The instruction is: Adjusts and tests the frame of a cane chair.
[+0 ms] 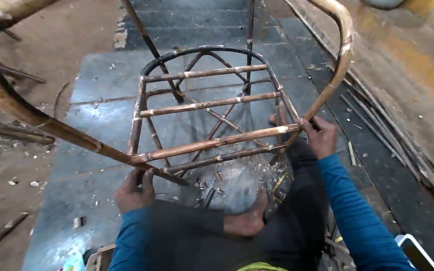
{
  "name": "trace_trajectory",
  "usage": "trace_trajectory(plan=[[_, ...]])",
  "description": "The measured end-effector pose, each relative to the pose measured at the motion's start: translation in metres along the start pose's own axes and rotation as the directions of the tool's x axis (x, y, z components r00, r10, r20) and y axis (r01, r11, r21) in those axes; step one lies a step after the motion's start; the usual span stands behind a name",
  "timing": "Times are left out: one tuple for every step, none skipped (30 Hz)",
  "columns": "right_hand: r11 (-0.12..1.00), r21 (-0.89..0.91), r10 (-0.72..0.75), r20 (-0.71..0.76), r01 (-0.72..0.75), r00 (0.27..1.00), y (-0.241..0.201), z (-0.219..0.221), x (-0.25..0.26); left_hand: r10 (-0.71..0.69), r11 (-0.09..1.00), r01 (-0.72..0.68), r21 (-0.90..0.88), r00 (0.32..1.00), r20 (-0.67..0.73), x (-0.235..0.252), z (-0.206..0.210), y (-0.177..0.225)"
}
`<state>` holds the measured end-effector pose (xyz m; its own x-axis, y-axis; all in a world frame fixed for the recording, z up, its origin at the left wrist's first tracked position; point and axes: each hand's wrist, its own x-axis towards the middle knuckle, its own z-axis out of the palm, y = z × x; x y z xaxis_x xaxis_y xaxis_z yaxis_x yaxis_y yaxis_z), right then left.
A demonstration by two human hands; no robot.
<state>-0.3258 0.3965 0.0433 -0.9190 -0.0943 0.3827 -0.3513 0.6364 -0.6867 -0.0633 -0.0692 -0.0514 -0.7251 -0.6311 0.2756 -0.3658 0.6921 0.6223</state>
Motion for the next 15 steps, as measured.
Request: trace_trajectory(plan=[[1.0,0.009,0.004,-0.01,-0.004,1.0,0.002,0.002,-0.001,0.012,1.0,-0.012,0.003,1.0,-0.007,0.0,0.001,-0.002],[1.0,0.016,0.007,-0.018,-0.007,1.0,0.003,0.003,-0.001,0.027,1.0,-0.027,0.006,0.999,-0.02,0.001,0.003,-0.003],[1.0,0.021,0.015,-0.014,-0.015,1.0,0.004,0.004,-0.001,0.038,0.999,-0.038,0.006,0.999,-0.034,0.001,0.004,-0.003],[1.0,0.022,0.021,-0.007,-0.021,1.0,0.003,0.003,0.0,0.039,0.999,-0.039,0.004,0.998,-0.043,0.001,0.005,-0.001],[1.0,0.021,0.023,-0.001,-0.023,1.0,0.003,0.003,0.001,0.039,0.999,-0.039,0.002,0.998,-0.055,0.001,0.005,0.002],[1.0,0.018,0.024,0.006,-0.024,1.0,0.003,0.002,0.002,0.039,0.999,-0.039,0.004,0.997,-0.064,0.001,0.005,0.003],[1.0,0.011,0.023,0.017,-0.024,1.0,0.001,0.0,0.003,0.031,0.999,-0.031,0.008,0.997,-0.067,0.001,0.006,0.002],[1.0,0.004,0.019,0.019,-0.019,1.0,-0.002,-0.001,0.002,0.023,1.0,-0.023,0.014,0.998,-0.062,0.001,0.006,-0.002],[1.0,0.005,0.008,0.01,-0.008,1.0,-0.006,-0.001,0.003,0.012,1.0,-0.011,0.019,0.998,-0.056,0.003,0.006,-0.004],[1.0,0.01,-0.003,-0.005,0.003,1.0,-0.008,-0.001,0.005,0.009,1.0,-0.008,0.018,0.998,-0.066,0.005,0.008,-0.007],[1.0,0.013,-0.004,-0.006,0.004,1.0,-0.008,0.0,0.005,0.017,1.0,-0.015,0.018,0.995,-0.1,0.007,0.012,-0.013],[1.0,0.019,-0.004,-0.008,0.004,1.0,-0.005,0.001,0.004,0.025,1.0,-0.022,0.021,0.988,-0.152,0.009,0.019,-0.022],[1.0,0.025,-0.013,-0.018,0.013,1.0,0.0,0.003,0.002,0.032,0.999,-0.029,0.018,0.981,-0.191,0.008,0.024,-0.029],[0.999,0.027,-0.028,-0.029,0.029,0.999,0.005,0.005,0.001,0.046,0.999,-0.045,0.011,0.976,-0.211,0.007,0.026,-0.028],[0.999,0.021,-0.033,-0.042,0.034,0.999,0.009,0.007,0.0,0.041,0.999,-0.04,0.012,0.979,-0.199,0.004,0.023,-0.022]])
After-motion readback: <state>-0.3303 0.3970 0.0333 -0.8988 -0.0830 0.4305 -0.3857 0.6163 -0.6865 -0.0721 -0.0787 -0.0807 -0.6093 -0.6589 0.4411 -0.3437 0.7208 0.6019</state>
